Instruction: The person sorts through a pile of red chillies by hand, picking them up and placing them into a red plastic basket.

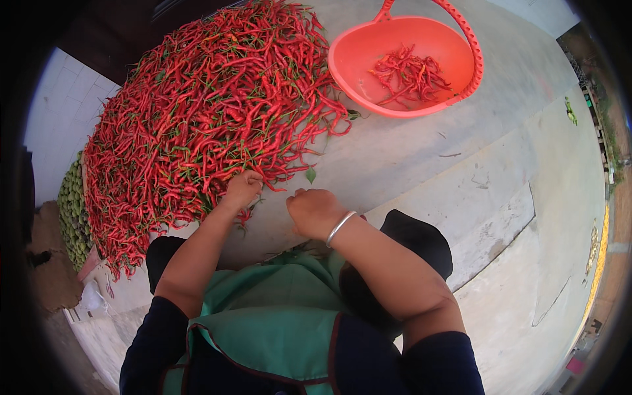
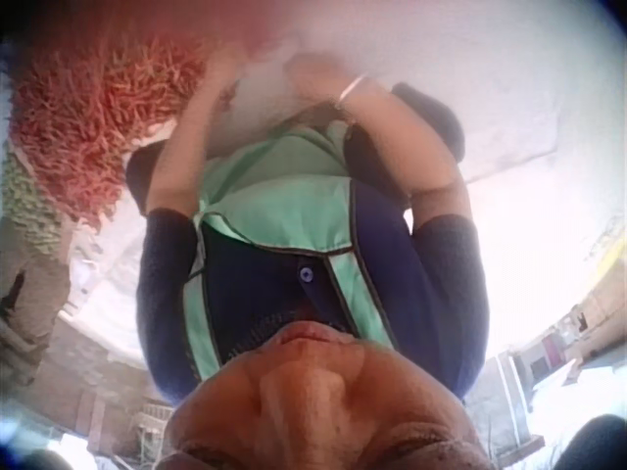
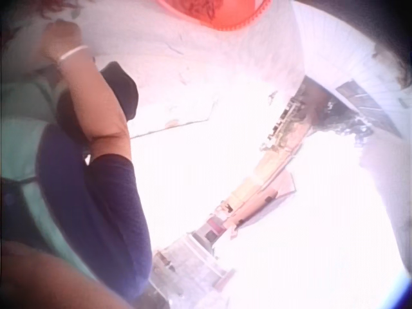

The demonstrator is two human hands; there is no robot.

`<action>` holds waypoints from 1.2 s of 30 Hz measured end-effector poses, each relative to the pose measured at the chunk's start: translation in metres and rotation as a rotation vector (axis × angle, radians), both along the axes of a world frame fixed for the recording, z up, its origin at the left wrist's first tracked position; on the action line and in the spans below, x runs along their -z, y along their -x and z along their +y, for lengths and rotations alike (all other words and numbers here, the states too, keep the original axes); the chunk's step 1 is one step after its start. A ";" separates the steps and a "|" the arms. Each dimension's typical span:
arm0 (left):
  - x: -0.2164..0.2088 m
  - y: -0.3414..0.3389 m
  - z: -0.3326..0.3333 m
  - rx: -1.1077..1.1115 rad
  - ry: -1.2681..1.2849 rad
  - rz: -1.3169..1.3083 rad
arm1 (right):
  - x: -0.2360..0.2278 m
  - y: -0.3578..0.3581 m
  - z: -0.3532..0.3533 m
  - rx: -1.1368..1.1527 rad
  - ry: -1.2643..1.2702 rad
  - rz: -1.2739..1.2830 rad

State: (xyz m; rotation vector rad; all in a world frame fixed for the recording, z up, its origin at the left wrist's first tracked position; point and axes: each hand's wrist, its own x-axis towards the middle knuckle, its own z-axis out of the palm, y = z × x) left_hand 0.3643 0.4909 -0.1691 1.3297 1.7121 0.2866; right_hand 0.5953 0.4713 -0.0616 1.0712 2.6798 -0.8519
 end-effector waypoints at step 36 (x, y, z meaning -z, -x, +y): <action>-0.129 0.113 -0.059 -0.433 -0.389 -1.244 | -0.026 0.200 0.034 0.544 1.494 1.341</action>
